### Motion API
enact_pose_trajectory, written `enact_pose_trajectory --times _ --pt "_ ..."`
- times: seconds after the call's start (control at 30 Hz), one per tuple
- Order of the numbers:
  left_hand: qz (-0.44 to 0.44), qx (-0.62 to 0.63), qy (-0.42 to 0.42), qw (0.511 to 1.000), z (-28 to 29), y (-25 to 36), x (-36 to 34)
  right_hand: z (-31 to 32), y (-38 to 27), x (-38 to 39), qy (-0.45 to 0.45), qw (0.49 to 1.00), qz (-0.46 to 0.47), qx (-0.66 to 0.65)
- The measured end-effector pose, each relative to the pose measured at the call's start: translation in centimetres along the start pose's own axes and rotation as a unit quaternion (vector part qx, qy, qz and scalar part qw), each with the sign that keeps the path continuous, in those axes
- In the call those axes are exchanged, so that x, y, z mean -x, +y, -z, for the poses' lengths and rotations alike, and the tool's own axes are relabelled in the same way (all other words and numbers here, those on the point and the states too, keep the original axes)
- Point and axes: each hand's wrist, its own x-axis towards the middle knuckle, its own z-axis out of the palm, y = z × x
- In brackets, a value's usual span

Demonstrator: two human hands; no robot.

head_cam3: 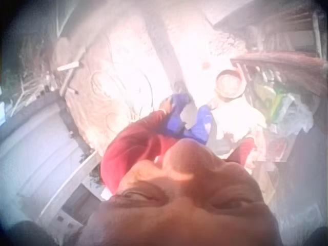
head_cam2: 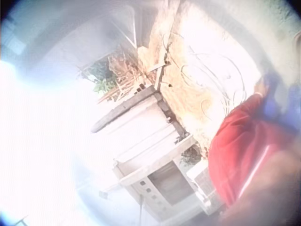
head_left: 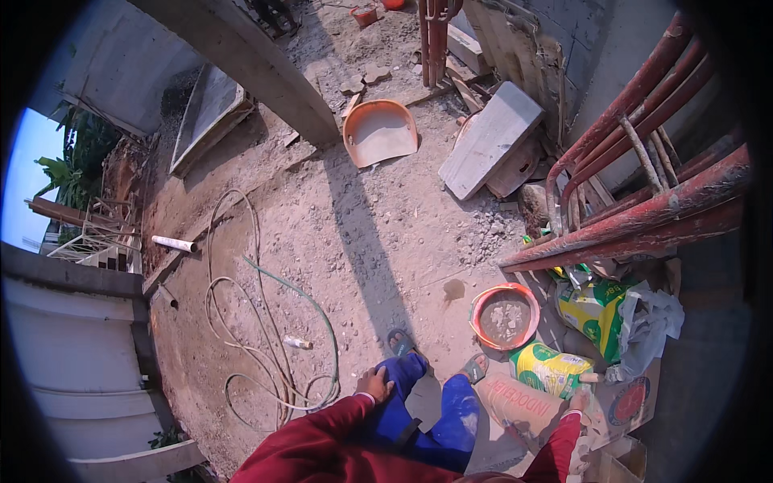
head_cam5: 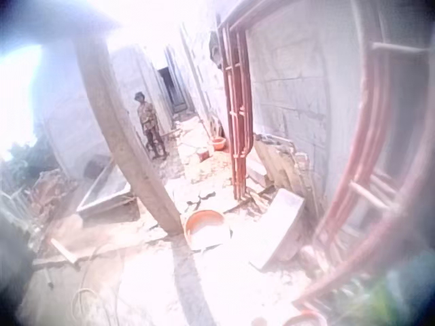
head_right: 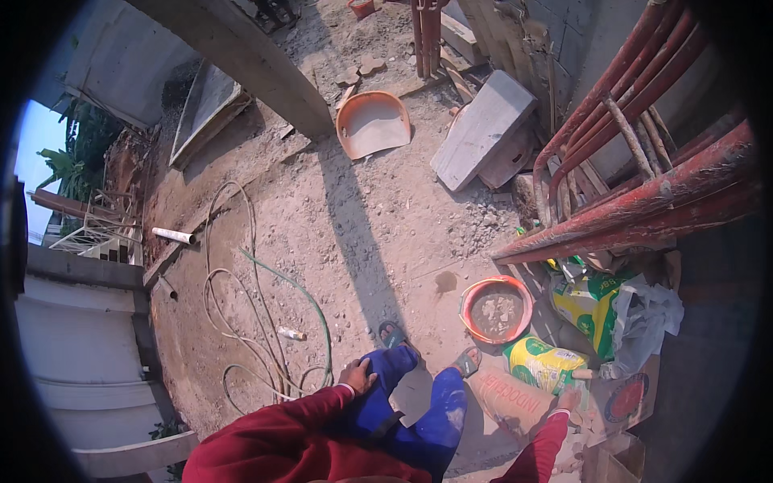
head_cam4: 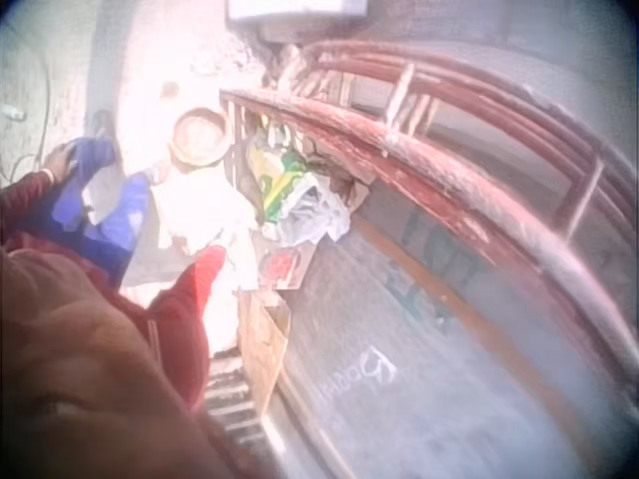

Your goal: The person mixes wet cement with a hoe, scoops it into a bucket, then fills the bucket with water from a tap. The person adds powder from a bag into the bucket and stirs the mixture.

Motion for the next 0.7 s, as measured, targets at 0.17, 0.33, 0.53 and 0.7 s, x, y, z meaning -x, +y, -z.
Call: enact_pose_trajectory --times 0.17,0.33,0.53,0.7 --pt "0.113 0.096 -0.084 0.985 2.5 -5.7 5.1 1.9 -14.9 15.3 -0.490 0.835 -0.245 -0.049" --pt "0.119 0.296 -0.040 0.947 4.6 -13.1 6.7 0.5 -36.0 23.2 -0.624 0.695 -0.355 -0.029" --pt "0.236 0.356 0.122 0.896 4.7 -25.8 5.7 -4.6 -59.0 20.6 -0.694 0.694 -0.190 -0.034" --pt "0.276 0.525 0.204 0.779 5.7 -33.6 4.9 -12.8 -73.6 22.0 -0.697 0.711 -0.078 -0.058"
